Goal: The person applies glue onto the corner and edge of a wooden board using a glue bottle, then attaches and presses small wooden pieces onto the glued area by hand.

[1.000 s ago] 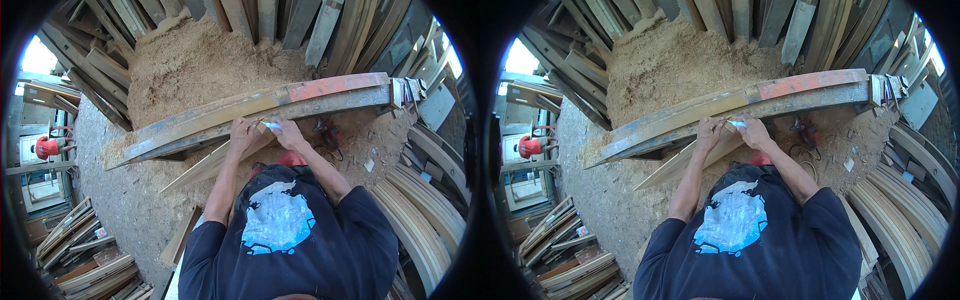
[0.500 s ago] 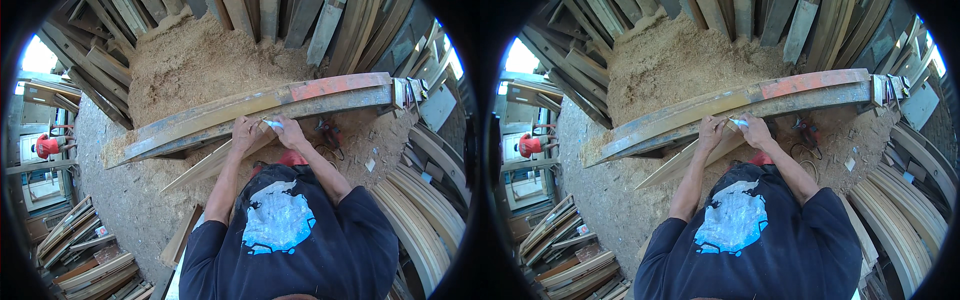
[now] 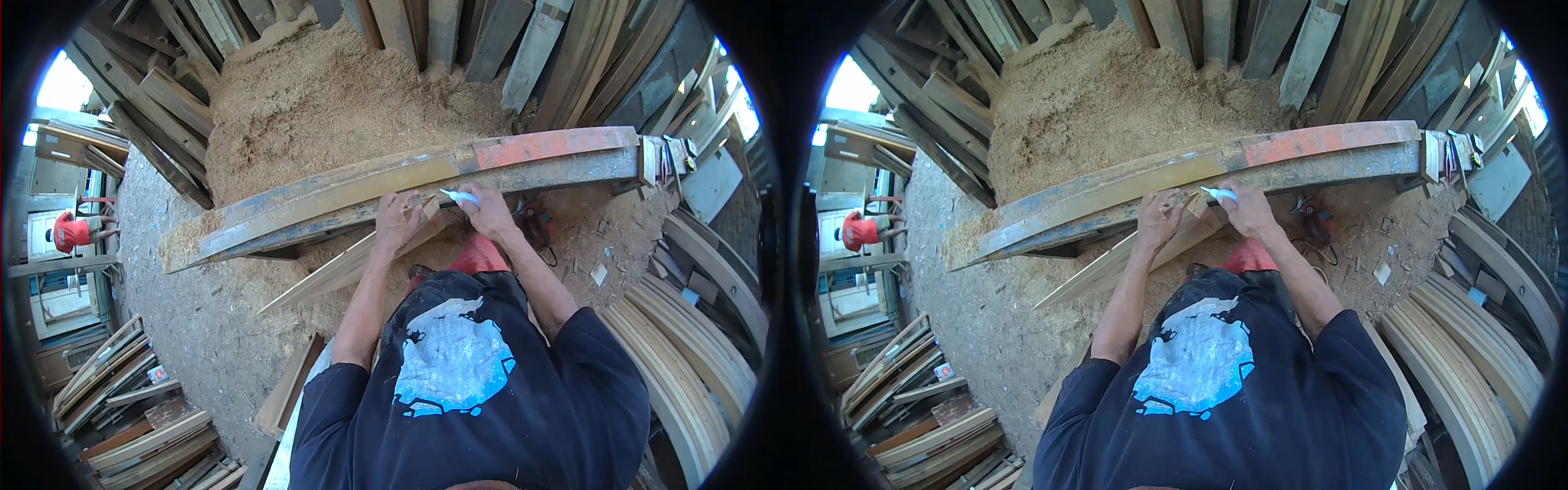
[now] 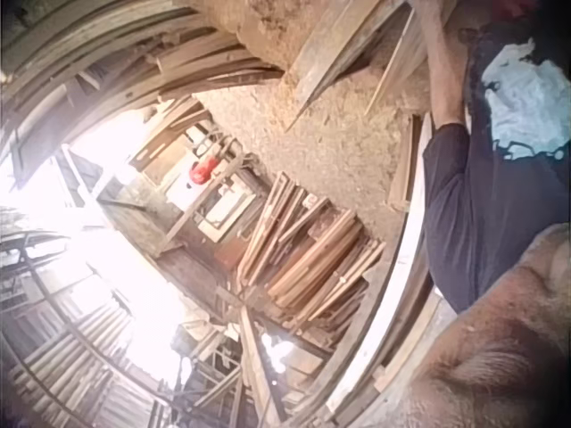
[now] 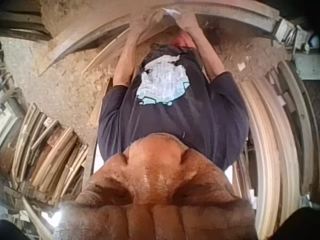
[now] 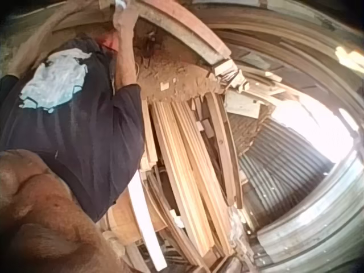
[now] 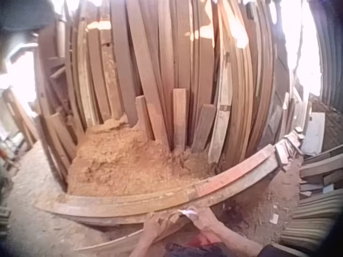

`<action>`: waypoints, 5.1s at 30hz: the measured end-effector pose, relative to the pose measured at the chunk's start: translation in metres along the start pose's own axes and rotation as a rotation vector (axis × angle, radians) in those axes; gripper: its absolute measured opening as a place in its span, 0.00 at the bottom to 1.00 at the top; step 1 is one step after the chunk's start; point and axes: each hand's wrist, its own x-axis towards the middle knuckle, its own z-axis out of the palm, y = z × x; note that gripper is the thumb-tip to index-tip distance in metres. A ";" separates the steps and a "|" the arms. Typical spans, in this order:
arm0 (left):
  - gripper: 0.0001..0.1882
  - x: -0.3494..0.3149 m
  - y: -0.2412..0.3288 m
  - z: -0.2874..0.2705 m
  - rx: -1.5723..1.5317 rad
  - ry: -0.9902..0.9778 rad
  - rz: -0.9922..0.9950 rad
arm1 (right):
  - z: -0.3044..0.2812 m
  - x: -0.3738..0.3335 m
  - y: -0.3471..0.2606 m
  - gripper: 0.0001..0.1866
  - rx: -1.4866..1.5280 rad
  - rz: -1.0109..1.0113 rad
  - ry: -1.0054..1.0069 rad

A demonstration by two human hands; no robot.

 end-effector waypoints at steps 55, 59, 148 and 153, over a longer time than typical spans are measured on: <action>0.25 -0.004 0.030 -0.004 0.258 -0.227 -0.449 | 0.012 0.177 0.024 0.15 0.325 -0.207 -1.125; 0.24 -0.004 0.030 -0.004 0.257 -0.226 -0.455 | 0.012 0.176 0.022 0.15 0.350 -0.193 -1.124; 0.14 -0.084 0.117 -0.089 -1.043 0.422 -0.203 | 0.082 -0.047 -0.130 0.11 0.901 0.049 -0.454; 0.14 -0.088 0.116 -0.082 -1.031 0.388 -0.144 | 0.086 -0.045 -0.132 0.12 0.894 0.036 -0.352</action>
